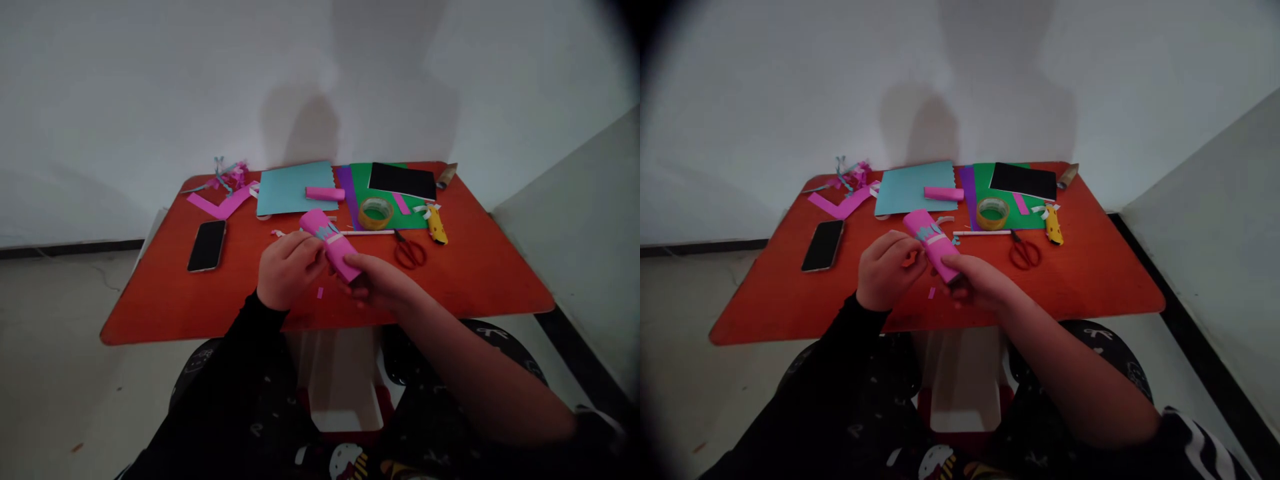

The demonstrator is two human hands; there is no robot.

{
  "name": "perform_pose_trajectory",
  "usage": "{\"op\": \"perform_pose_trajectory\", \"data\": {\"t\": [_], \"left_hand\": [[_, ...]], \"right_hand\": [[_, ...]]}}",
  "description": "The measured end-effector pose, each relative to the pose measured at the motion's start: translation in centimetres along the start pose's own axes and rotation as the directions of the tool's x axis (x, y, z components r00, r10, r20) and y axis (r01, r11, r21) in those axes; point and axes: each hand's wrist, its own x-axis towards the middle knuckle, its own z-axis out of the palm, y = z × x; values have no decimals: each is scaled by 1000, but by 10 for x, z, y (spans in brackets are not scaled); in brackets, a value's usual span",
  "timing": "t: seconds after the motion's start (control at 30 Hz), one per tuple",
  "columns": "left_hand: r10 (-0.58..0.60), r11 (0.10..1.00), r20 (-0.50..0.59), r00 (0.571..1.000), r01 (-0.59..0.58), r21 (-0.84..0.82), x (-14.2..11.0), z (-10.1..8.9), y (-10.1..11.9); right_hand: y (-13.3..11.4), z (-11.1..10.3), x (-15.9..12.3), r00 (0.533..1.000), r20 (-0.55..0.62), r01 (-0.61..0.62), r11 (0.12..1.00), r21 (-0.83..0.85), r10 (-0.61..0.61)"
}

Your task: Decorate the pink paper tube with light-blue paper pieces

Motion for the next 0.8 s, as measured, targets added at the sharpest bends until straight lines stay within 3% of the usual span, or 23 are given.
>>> {"op": "perform_pose_trajectory", "data": {"t": [0.17, 0.37, 0.5, 0.57, 0.63, 0.7, 0.77, 0.8], "left_hand": [[-19, 1000, -16, 1000, 20, 16, -2, 0, 2], [-91, 993, 11, 996, 91, -77, -4, -4, 3], [-227, 964, -12, 974, 223, -142, -4, -3, 3], [-358, 907, -20, 934, 343, -245, -3, 1, 4], [-549, 727, 40, 835, 500, -470, -1, 7, 5], [-699, 362, 236, 675, 619, -697, 1, 13, 5], [-700, 28, 451, 554, 653, -757, 3, 16, 4], [-669, -78, 526, 526, 654, -752, 3, 16, 4]], "right_hand": [[3, -6, 1, 997, 78, -27, 996, 83, 20], [2, -9, 0, 997, 81, 0, 992, 125, -10], [-2, -9, -3, 994, 107, 0, 989, 148, -16], [-5, -9, -4, 990, 137, 20, 985, 173, -44], [-6, -11, -5, 981, 173, 48, 979, 199, -83], [-6, -12, -5, 974, 201, 65, 977, 205, -107], [-4, -13, -5, 971, 213, 69, 979, 189, -109], [-3, -14, -5, 971, 216, 68, 981, 181, -107]]}}
